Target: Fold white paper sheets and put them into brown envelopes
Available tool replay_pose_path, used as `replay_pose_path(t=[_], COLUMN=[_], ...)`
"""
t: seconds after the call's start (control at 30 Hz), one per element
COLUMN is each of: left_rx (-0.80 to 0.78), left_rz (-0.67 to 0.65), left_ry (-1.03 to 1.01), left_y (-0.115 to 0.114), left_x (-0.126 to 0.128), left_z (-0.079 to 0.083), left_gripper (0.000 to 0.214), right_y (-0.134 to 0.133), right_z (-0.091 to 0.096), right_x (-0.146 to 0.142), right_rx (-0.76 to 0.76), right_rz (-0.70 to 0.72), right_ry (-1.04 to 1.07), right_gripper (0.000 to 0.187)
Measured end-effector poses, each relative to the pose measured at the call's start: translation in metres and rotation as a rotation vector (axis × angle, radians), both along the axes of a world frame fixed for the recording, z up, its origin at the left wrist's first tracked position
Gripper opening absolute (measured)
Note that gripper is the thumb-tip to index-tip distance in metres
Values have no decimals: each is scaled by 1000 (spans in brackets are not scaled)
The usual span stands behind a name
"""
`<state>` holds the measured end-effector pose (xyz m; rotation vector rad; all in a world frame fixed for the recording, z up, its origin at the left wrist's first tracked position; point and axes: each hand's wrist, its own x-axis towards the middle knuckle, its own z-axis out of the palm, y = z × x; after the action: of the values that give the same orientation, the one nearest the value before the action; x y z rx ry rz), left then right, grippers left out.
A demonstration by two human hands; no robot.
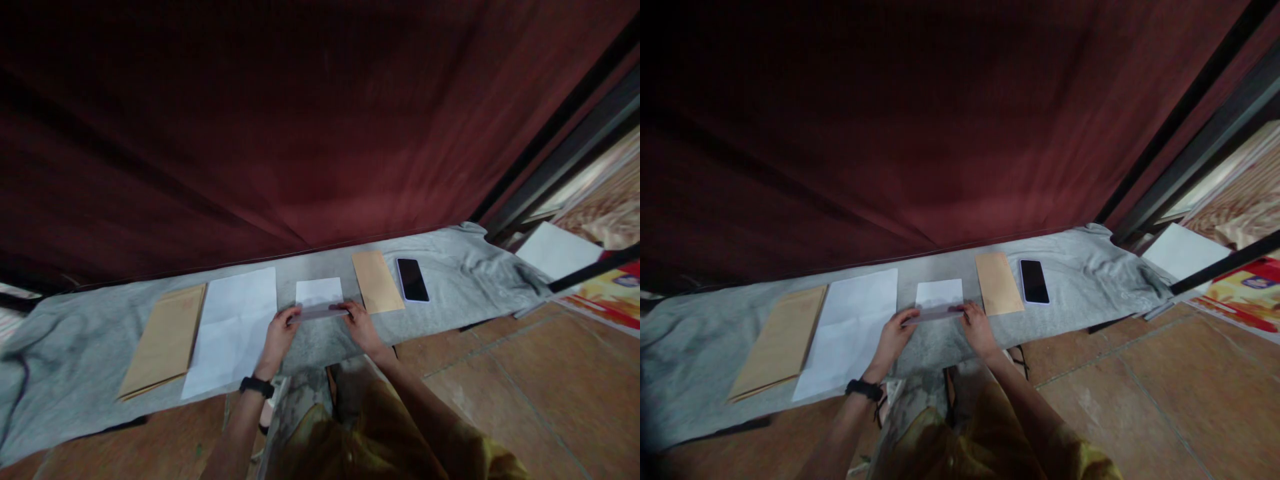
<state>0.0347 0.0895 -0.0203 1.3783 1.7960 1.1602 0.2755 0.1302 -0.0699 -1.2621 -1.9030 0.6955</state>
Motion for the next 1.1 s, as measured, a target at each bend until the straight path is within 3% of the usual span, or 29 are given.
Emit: replay_pose_path(t=[0.07,0.23,0.5,0.63,0.77,0.93,1.1], left_rx=[-42,-71,-101,-177,-186,-172,-182], left_rz=[5,35,66,40,-144,-337,-371], left_ry=[59,114,42,-11,-159,-121,-77], left_y=[7,13,18,20,9,-8,-12], left_x=[0,1,2,-5,-14,-21,-21], left_z=[-1,-2,1,2,0,3,11], left_gripper=[11,30,38,27,21,33,35], right_y=[3,9,11,12,9,-3,-14], right_z=[2,8,7,9,13,16,14], right_x=[-4,-16,-18,-5,13,28,33], right_rx=[-9,-29,-45,-78,-63,76,143], right_rz=[-59,-168,-186,-58,178,340,336], right_ry=[-51,-92,-77,22,101,-135,-291], right_gripper=[18,19,25,15,32,57,54])
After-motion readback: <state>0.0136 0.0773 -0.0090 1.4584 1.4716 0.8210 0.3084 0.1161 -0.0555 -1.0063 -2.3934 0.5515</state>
